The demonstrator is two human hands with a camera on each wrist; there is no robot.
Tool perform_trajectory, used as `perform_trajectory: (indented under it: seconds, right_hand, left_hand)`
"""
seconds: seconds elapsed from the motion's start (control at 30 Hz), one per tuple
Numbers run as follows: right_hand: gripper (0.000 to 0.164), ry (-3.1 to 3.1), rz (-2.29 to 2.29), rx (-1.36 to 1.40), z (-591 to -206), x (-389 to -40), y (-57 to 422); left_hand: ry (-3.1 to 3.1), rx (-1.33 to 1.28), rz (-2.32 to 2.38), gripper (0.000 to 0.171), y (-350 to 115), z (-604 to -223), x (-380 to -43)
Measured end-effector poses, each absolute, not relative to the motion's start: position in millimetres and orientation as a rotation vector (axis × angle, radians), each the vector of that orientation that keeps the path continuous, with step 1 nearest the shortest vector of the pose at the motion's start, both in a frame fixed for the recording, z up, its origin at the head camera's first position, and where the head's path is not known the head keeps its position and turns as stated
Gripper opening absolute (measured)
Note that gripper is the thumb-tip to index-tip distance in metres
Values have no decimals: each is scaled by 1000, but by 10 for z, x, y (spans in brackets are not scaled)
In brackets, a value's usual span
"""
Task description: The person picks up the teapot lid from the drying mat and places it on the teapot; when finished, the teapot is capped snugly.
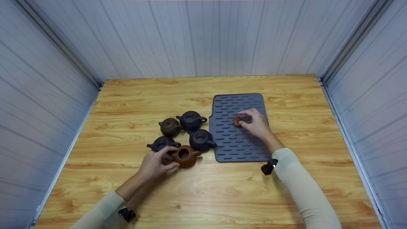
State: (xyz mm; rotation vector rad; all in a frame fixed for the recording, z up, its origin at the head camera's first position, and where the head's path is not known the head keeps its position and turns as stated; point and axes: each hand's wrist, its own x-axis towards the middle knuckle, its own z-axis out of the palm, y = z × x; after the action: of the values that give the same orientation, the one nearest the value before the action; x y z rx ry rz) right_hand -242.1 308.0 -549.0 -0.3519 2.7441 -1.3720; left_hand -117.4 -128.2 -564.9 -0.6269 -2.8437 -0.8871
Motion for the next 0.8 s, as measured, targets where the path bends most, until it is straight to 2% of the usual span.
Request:
perform_trajectory:
  seconds: [0.3,0.8]
  right_hand:
    - [41,2766,-1324,-346,-5580,-2522,3080]
    - [28,2775,-1290,-346,-5599,-2559,3060]
  left_hand:
    - [-2851,-623,-889,52,-1279,-5649,-1185]
    - [-2857,-625,-917,51,-1285,-5650,-1197]
